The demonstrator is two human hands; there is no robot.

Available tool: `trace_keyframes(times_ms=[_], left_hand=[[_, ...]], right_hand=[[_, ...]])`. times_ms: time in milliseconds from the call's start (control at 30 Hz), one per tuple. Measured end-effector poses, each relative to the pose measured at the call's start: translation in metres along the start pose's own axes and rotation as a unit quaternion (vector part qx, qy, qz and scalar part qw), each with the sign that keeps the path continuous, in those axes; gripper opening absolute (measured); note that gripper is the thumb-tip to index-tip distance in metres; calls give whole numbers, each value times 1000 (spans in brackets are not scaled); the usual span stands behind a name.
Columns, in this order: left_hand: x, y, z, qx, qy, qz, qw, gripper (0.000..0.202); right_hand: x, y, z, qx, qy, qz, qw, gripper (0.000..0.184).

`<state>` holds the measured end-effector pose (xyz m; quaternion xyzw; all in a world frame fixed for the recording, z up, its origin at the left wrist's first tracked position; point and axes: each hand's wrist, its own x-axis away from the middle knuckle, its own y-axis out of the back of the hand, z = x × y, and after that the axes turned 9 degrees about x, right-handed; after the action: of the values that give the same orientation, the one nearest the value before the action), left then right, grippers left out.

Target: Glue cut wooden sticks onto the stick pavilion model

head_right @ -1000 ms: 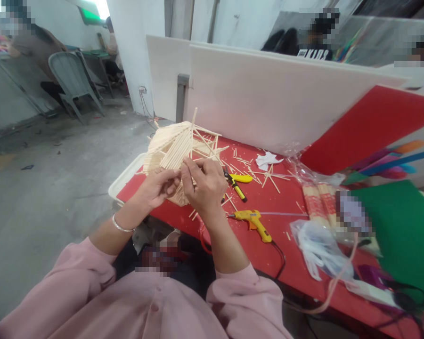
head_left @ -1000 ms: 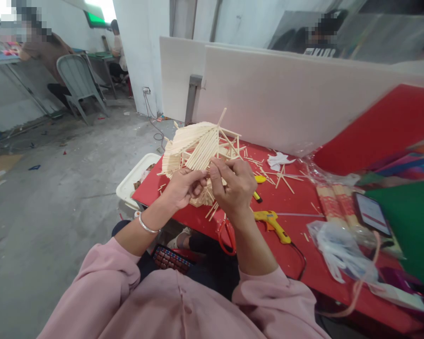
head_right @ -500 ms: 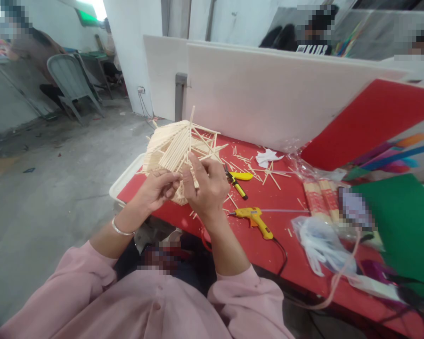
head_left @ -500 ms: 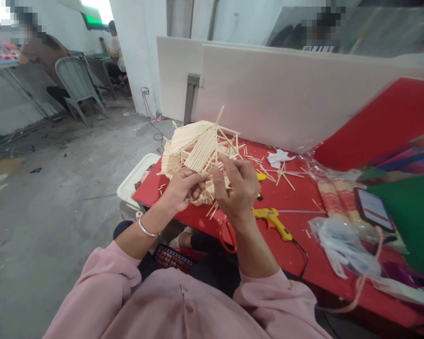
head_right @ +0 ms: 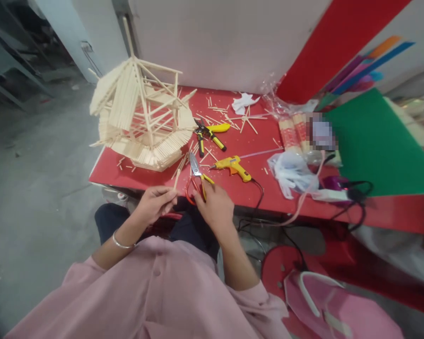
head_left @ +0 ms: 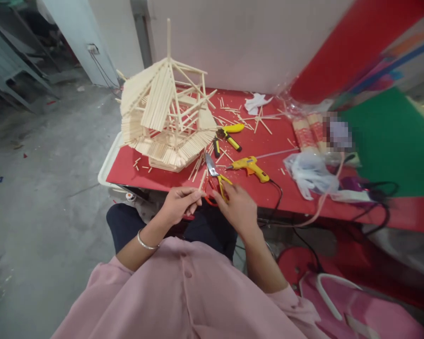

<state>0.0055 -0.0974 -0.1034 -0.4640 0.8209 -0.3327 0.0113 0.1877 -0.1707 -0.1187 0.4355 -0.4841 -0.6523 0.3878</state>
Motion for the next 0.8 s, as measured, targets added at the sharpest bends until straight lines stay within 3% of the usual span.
trace_keyframes(times_ms=[100, 267, 367, 500, 633, 700, 800], left_hand=[[-8, -10, 8, 14, -11, -13, 1000, 44], [-5, -19, 6, 3, -38, -16, 999, 44], [0, -20, 7, -16, -74, -10, 997, 40], [7, -25, 9, -49, -113, -15, 992, 40], [14, -35, 10, -98, -142, -19, 985, 40], [16, -39, 12, -130, -150, -24, 980, 41], [16, -40, 17, -184, -149, -36, 971, 42]], right_hand=[[3, -4, 3, 97, 0, 75, 992, 58], [-17, 8, 8, 106, 24, 152, 982, 69], [-30, 12, 8, 89, 19, 147, 985, 74], [-31, 11, -2, 8, -40, 155, 987, 71], [-10, 8, -15, -154, -75, 67, 983, 77], [-1, 12, -17, -301, -57, 10, 952, 81], [1, 24, -9, -512, -29, -41, 857, 84]])
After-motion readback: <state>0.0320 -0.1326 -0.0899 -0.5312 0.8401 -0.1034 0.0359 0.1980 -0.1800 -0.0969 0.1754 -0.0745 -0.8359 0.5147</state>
